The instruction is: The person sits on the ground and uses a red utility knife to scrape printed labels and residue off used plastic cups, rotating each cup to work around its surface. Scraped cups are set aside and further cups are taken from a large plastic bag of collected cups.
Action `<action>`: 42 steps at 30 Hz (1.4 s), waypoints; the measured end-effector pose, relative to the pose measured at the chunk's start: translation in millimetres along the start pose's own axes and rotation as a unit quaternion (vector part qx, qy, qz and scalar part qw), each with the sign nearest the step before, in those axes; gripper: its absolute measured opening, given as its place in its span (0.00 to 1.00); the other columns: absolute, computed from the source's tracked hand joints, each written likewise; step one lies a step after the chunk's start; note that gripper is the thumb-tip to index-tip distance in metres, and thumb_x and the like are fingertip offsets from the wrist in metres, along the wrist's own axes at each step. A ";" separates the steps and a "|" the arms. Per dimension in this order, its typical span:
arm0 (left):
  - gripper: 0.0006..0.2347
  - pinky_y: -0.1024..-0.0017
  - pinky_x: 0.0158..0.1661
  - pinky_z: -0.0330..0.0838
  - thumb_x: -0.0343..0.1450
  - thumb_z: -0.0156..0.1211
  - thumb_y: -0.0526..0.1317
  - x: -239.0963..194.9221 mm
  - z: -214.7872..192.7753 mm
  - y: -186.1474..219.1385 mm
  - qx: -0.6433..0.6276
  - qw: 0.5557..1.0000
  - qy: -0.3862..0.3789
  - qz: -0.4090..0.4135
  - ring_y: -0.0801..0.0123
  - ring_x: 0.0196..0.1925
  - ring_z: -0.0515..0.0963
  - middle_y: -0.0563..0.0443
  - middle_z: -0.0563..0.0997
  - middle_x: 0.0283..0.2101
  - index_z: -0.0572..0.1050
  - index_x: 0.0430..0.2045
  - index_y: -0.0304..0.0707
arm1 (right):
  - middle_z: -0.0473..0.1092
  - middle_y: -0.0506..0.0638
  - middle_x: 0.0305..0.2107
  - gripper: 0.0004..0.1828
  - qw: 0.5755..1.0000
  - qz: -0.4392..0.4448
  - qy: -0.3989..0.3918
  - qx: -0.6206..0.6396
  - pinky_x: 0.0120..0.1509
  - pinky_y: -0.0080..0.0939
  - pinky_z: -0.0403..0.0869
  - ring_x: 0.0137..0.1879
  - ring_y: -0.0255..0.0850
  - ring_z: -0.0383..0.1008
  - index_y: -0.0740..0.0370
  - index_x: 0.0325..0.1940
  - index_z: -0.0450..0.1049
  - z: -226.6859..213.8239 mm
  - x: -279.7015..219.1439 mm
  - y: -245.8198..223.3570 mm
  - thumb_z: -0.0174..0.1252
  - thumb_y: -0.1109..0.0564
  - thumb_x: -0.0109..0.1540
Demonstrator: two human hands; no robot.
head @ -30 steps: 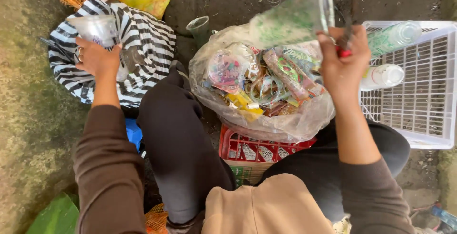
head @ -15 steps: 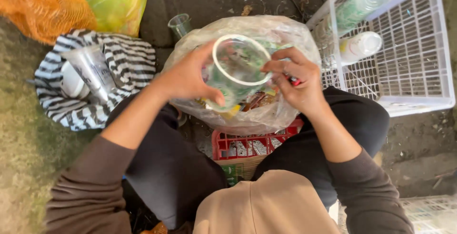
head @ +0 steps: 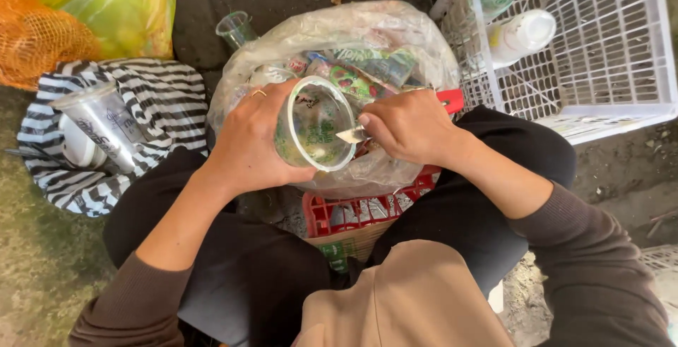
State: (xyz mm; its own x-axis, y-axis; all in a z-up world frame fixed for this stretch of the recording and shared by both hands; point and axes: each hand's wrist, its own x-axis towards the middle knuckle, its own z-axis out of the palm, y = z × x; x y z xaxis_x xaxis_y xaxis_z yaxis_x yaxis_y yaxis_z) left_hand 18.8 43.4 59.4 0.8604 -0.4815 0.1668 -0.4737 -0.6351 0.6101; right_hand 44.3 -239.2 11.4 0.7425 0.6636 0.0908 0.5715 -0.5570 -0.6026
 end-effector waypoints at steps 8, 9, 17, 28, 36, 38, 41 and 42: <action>0.39 0.65 0.51 0.76 0.51 0.80 0.45 9.4 0.9 -23.8 -0.181 0.980 -0.081 0.012 0.53 0.49 0.84 0.42 0.81 0.49 0.68 0.57 0.33 | 0.67 0.47 0.21 0.14 0.975 -0.083 0.064 -0.197 0.34 0.49 0.69 0.28 0.47 0.71 0.56 0.26 0.71 14.3 16.1 17.6 0.55 0.54 0.66; 0.39 0.65 0.51 0.76 0.51 0.80 0.45 11.2 -1.6 -26.0 -0.182 0.980 -0.080 0.012 0.53 0.49 0.84 0.42 0.81 0.49 0.68 0.57 0.33 | 0.67 0.47 0.21 0.14 0.975 -0.083 0.064 -0.198 0.34 0.49 0.69 0.28 0.47 0.71 0.56 0.26 0.71 16.1 17.7 17.3 0.55 0.54 0.66; 0.39 0.65 0.48 0.75 0.48 0.81 0.45 12.6 -0.3 -32.7 -0.164 0.978 -0.128 -0.031 0.54 0.45 0.84 0.43 0.82 0.45 0.69 0.54 0.33 | 0.66 0.47 0.20 0.14 0.977 -0.081 0.056 -0.190 0.34 0.48 0.69 0.27 0.46 0.71 0.55 0.25 0.71 24.3 14.2 8.5 0.55 0.53 0.65; 0.37 0.68 0.55 0.74 0.49 0.79 0.45 12.4 11.6 -40.8 -0.260 0.947 -0.182 -0.050 0.66 0.50 0.83 0.49 0.83 0.48 0.72 0.54 0.38 | 0.66 0.48 0.19 0.14 0.975 -0.093 0.056 -0.195 0.31 0.49 0.69 0.25 0.47 0.70 0.55 0.24 0.71 20.6 16.1 24.1 0.55 0.52 0.64; 0.35 0.71 0.58 0.73 0.52 0.76 0.41 14.1 12.0 -47.5 -0.407 0.866 -0.288 -0.045 0.73 0.54 0.80 0.52 0.82 0.51 0.72 0.56 0.34 | 0.66 0.48 0.20 0.14 0.975 -0.126 0.064 -0.169 0.34 0.50 0.70 0.28 0.48 0.71 0.55 0.24 0.70 18.1 18.3 24.7 0.55 0.52 0.64; 0.35 0.71 0.60 0.72 0.53 0.76 0.41 10.7 18.0 -47.5 -0.469 0.830 -0.287 -0.090 0.72 0.55 0.78 0.51 0.81 0.52 0.72 0.57 0.32 | 0.66 0.49 0.20 0.14 0.978 -0.135 0.043 -0.151 0.34 0.50 0.70 0.27 0.49 0.70 0.55 0.24 0.70 16.8 15.3 22.8 0.54 0.53 0.64; 0.37 0.71 0.59 0.70 0.51 0.77 0.41 6.3 30.1 -48.5 -0.394 0.867 -0.303 -0.030 0.72 0.55 0.78 0.51 0.80 0.53 0.71 0.57 0.31 | 0.65 0.48 0.19 0.14 0.974 -0.142 0.053 -0.167 0.34 0.50 0.70 0.26 0.48 0.70 0.55 0.24 0.69 16.9 21.6 22.4 0.54 0.52 0.64; 0.37 0.71 0.59 0.70 0.51 0.77 0.41 4.7 30.7 -49.9 -0.397 0.866 -0.304 -0.031 0.72 0.55 0.78 0.51 0.80 0.53 0.71 0.57 0.31 | 0.65 0.48 0.19 0.14 0.975 -0.141 0.050 -0.165 0.34 0.50 0.70 0.26 0.48 0.70 0.55 0.24 0.69 18.6 18.7 22.6 0.54 0.52 0.64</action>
State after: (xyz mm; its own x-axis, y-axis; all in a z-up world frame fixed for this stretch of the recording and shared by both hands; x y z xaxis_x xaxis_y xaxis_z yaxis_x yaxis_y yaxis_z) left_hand 40.8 54.3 6.0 0.5083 -0.8428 -0.1769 0.0558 -0.1728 0.9834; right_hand 64.5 -230.1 -15.2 0.5607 0.7708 0.3025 0.8267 -0.5011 -0.2557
